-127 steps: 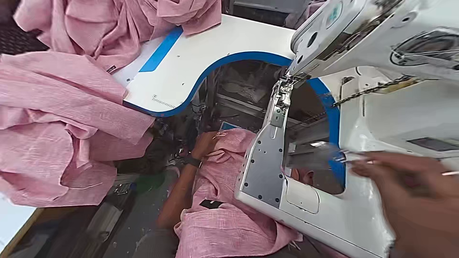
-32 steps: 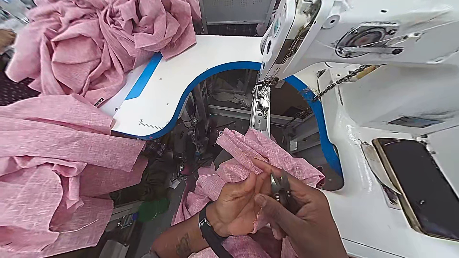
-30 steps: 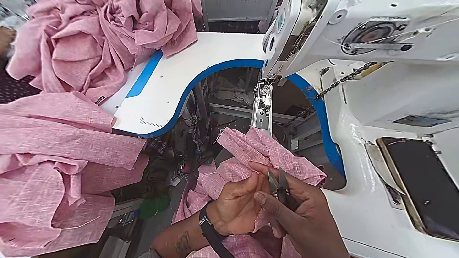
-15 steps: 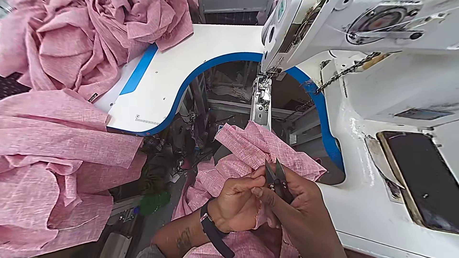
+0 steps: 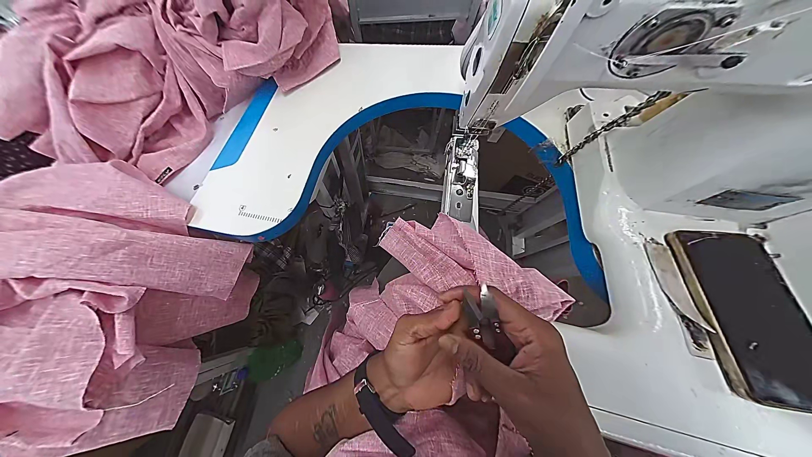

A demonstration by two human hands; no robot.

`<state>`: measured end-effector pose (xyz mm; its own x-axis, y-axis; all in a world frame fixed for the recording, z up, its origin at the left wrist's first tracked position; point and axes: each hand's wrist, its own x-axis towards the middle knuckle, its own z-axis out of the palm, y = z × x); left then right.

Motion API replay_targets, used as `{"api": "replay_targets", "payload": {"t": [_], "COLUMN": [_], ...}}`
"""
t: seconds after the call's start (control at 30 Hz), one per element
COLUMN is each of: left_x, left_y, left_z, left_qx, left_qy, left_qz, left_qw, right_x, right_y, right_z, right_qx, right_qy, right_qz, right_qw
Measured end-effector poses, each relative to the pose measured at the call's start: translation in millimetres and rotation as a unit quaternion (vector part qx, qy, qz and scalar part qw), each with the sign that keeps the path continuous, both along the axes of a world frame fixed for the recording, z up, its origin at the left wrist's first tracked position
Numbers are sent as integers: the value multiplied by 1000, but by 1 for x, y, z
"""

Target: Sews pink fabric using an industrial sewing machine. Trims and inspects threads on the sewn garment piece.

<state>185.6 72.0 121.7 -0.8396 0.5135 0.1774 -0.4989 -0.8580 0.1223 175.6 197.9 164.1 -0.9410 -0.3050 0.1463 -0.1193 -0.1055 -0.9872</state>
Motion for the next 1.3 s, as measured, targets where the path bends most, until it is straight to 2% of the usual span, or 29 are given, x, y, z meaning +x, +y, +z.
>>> {"api": "replay_targets", "payload": {"t": [0.3,0.47,0.57,0.67,0.77,0.87,0.97,1.1,1.3], "left_x": [0,-1,-6,-6,-7,-8,-7,-8,-5], "left_y": [1,3,1,-5,-7,-5,-4,-4,-1], "left_z": [2,-2,1,8,19,22,22,20,22], "left_qx": [21,-4,-76,-149,-269,-345,-377,-383,-401], "left_qy": [9,23,85,91,129,140,136,129,129], "left_qz": [6,17,18,93,170,221,247,259,283], "left_qw": [1000,1000,993,980,939,901,882,877,862], "right_x": [5,4,4,9,17,22,22,23,32], "right_y": [-12,-10,6,28,31,22,19,18,13], "right_z": [-3,-3,-1,12,15,6,-1,-3,-6], "right_qx": [22,-36,-65,-52,-40,-27,6,34,81], "right_qy": [33,-4,13,32,13,-2,18,43,68], "right_qz": [-92,-92,-96,-105,-106,-102,-112,-127,-94], "right_qw": [995,995,993,993,993,994,994,990,990]}}
